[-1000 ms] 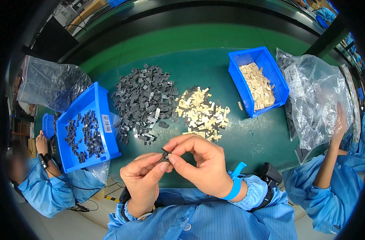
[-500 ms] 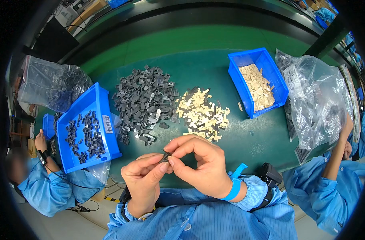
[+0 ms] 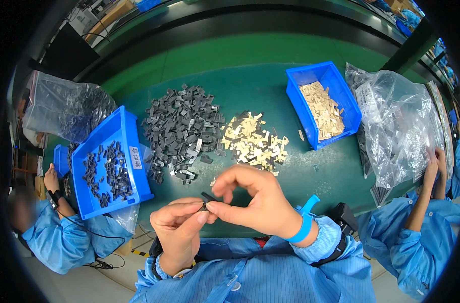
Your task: Sort and assemble small plastic and rubber components at an industrial workstation.
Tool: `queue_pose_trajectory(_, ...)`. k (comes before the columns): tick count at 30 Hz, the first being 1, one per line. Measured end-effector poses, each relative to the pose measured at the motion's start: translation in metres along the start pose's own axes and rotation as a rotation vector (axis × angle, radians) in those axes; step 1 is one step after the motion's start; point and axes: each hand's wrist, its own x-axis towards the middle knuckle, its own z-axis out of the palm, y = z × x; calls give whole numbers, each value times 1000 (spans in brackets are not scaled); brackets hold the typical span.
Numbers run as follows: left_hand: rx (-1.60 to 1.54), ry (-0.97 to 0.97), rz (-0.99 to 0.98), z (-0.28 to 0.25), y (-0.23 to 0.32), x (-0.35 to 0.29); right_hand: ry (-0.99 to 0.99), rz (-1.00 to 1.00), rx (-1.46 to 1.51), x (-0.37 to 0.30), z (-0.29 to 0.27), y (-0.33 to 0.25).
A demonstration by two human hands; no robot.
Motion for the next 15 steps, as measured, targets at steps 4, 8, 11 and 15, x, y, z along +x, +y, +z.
queue_pose_trajectory(4,-96,-5,-79,1,0,2,-121,293,478,1,-3,-7)
queue_pose_trajectory(8,-351,-50,-290,-2,-2,6,-197,344,779,-1,-7,9)
queue_pose_trajectory(11,-299,-78,-285,-4,-1,6,-218,407,784,0,-7,9)
queue_pose_trajectory(15,102,-14,-153,9,8,6,-172,462,659,0,-2,-1)
